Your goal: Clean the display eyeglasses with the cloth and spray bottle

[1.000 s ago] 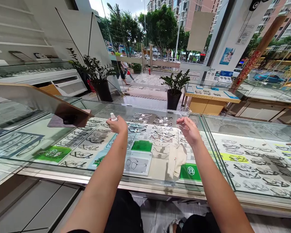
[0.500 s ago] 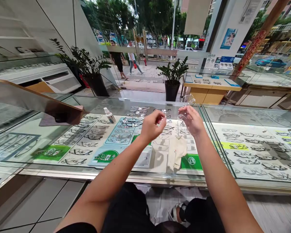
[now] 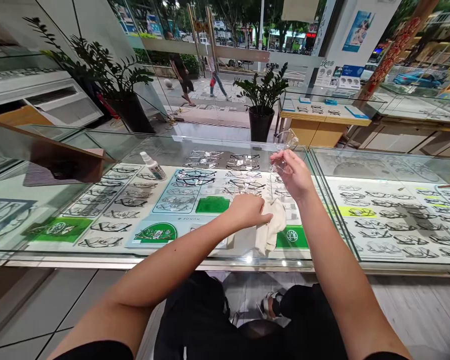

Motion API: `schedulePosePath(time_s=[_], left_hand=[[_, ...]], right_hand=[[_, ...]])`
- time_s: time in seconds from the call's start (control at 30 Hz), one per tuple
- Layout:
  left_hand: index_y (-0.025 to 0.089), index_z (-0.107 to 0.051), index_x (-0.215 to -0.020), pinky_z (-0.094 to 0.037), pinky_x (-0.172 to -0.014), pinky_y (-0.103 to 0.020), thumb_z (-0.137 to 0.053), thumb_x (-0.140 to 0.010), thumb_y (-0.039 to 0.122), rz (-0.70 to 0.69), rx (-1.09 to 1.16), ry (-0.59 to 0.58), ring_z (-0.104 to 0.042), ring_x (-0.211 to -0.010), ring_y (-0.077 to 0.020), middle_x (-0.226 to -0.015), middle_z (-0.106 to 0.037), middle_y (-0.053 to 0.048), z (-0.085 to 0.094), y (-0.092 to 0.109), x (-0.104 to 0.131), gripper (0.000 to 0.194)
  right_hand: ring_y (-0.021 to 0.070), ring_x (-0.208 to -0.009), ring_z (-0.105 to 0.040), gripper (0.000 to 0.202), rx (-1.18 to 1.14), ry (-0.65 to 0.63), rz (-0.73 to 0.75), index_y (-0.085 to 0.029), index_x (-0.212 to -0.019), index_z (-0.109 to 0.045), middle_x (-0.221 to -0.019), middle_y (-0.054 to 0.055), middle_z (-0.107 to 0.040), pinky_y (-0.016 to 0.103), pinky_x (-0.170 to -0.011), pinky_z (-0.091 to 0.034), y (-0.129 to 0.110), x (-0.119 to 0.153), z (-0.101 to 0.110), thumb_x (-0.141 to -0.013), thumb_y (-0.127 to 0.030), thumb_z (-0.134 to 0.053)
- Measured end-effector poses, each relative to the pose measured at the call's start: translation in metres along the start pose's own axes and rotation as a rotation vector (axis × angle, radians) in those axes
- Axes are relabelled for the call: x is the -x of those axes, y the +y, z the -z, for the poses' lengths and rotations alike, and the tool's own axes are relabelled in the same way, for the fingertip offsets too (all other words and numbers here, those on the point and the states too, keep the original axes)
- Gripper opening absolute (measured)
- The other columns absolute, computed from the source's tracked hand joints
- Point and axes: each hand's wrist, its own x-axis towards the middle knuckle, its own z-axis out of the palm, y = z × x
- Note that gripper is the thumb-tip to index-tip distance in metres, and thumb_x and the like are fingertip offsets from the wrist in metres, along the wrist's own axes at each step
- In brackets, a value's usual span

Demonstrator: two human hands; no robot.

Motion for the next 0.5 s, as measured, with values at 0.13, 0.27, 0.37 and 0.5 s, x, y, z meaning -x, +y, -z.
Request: schedulePosePath(time_s=[0.13, 0.27, 0.37, 0.5], left_hand=[[0.022, -0.062, -0.070, -0.037, -0.066, -0.034, -0.061, -0.083, 0.039, -0.014, -0.028, -0.011, -0.065, -0.070, -0.0278, -0.072, -0.069, -0.008, 0.0015, 0.0004, 0.0003, 0.022], [0.022, -0.063, -0.073, -0.038, -0.066, -0.034, -0.055, -0.087, 0.037, -0.003, -0.045, -0.004, -0.066, -0.072, -0.0279, -0.075, -0.071, -0.010, 0.0009, 0.0011, -0.0014, 0.022], [0.022, -0.059, -0.072, -0.034, -0.065, -0.033, -0.057, -0.089, 0.050, 0.000, -0.039, -0.004, -0.064, -0.071, -0.0277, -0.075, -0.070, -0.009, -0.0015, 0.0021, -0.0022, 0.033], [0.022, -0.054, -0.070, -0.028, -0.062, -0.032, -0.057, -0.087, 0.039, -0.016, 0.026, -0.034, -0.057, -0.068, -0.0232, -0.073, -0.067, -0.005, -0.0004, 0.0007, -0.0010, 0.024]], right_hand=[[0.0196, -0.095, -0.066, 0.030, 0.035, 0.011, -0.002, -0.026, -0.088, -0.066, -0.103, 0.003, -0.074, 0.033, -0.083, -0.055, 0.0006, -0.0001, -0.0001, -0.089, -0.055, -0.075], [0.0195, -0.096, -0.066, 0.028, 0.017, 0.001, 0.006, -0.026, -0.087, -0.067, -0.103, 0.003, -0.074, 0.033, -0.085, -0.054, 0.0011, 0.0004, -0.0012, -0.090, -0.053, -0.075], [0.0193, -0.095, -0.066, 0.028, 0.007, -0.006, 0.009, -0.026, -0.087, -0.067, -0.102, 0.003, -0.074, 0.033, -0.085, -0.053, 0.0011, 0.0009, -0.0027, -0.089, -0.053, -0.076], [0.0184, -0.093, -0.065, 0.030, -0.006, 0.003, -0.005, -0.026, -0.086, -0.067, -0.100, 0.002, -0.074, 0.030, -0.082, -0.052, 0.0008, 0.0012, -0.0039, -0.086, -0.053, -0.078]])
